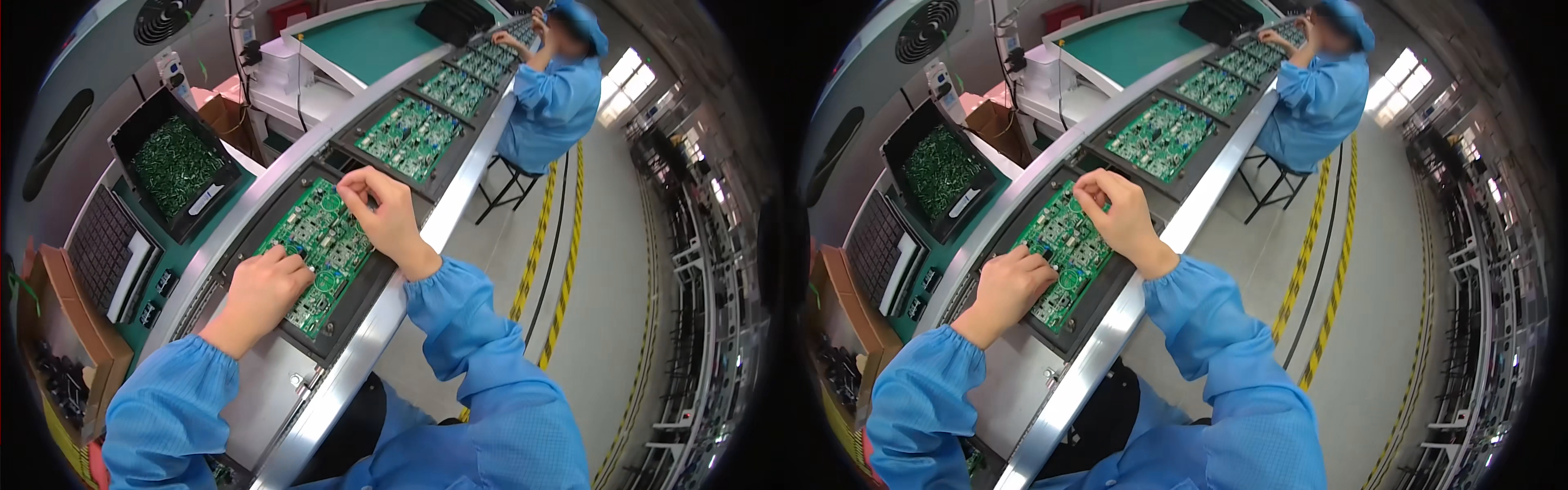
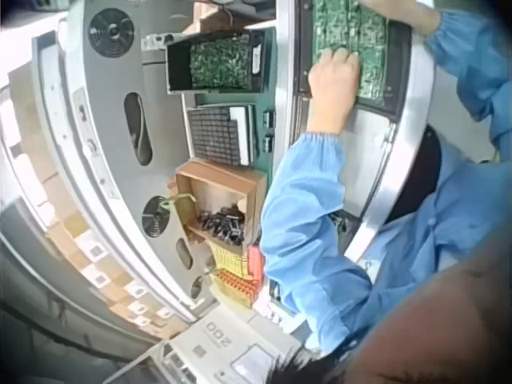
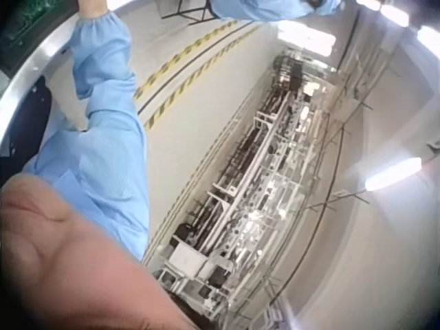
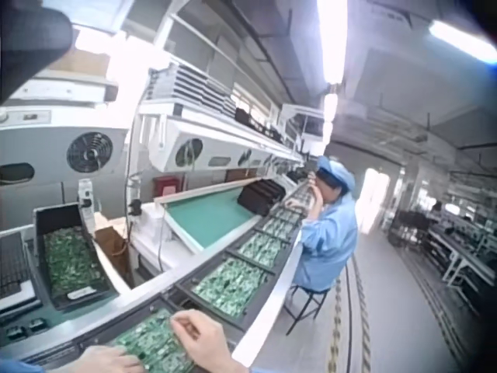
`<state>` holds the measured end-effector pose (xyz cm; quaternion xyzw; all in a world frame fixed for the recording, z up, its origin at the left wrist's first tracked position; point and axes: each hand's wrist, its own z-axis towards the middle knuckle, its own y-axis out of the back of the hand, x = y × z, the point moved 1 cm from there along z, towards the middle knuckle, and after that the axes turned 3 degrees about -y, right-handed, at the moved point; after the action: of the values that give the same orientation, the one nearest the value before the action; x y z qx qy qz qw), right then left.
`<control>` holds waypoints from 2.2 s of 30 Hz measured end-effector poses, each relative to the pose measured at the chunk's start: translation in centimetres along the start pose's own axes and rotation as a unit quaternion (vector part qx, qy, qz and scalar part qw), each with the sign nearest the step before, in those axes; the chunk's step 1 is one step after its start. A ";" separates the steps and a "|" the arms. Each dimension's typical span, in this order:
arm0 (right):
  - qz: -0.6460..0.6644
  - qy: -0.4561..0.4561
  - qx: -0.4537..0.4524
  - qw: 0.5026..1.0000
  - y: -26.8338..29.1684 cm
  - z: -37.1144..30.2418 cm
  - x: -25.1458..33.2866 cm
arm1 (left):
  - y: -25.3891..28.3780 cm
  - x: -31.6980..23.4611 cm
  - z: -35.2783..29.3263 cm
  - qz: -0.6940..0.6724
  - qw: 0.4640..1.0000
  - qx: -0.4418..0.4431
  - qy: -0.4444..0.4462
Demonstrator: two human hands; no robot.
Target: Manually placing electronic components onto printed circuit boards on an industrial assembly line.
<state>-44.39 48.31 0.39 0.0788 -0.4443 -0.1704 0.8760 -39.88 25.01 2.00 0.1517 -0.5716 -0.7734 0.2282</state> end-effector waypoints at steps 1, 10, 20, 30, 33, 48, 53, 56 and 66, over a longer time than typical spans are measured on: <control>0.001 -0.006 0.002 1.000 -0.3 0.1 0.2 | 0.2 0.2 -0.2 0.003 1.000 -0.013 0.004; 0.012 -0.005 0.012 1.000 0.1 1.1 -0.1 | 0.1 0.0 0.0 0.034 0.999 0.002 -0.014; -0.026 -0.012 0.016 0.999 0.1 0.5 0.7 | -0.1 -0.8 -0.6 0.091 0.993 0.011 -0.079; -0.028 -0.060 -0.011 0.998 -0.1 0.3 -1.4 | -0.8 -1.4 -3.2 0.169 0.977 -0.052 -0.118; -0.003 -0.052 0.001 0.999 -0.2 0.4 -2.1 | 0.8 -1.8 -4.1 0.164 0.983 -0.039 -0.071; -0.129 0.278 0.253 0.918 -25.8 4.4 14.0 | 9.8 14.0 -20.9 0.171 0.916 -0.099 0.350; -0.144 0.288 0.235 0.917 -32.2 4.3 13.1 | 9.8 15.7 -21.7 0.182 0.909 -0.052 0.372; -0.138 0.296 0.219 0.920 -32.8 4.5 12.6 | 9.6 16.4 -21.9 0.194 0.907 -0.039 0.372; -0.145 0.350 0.230 0.896 -33.2 4.9 12.3 | 8.4 16.3 -22.6 0.292 0.892 0.014 0.344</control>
<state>-49.23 13.03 2.95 0.3968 -0.1191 -0.1501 0.8977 -41.00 -4.01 3.66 0.2380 -0.4866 -0.5633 0.6239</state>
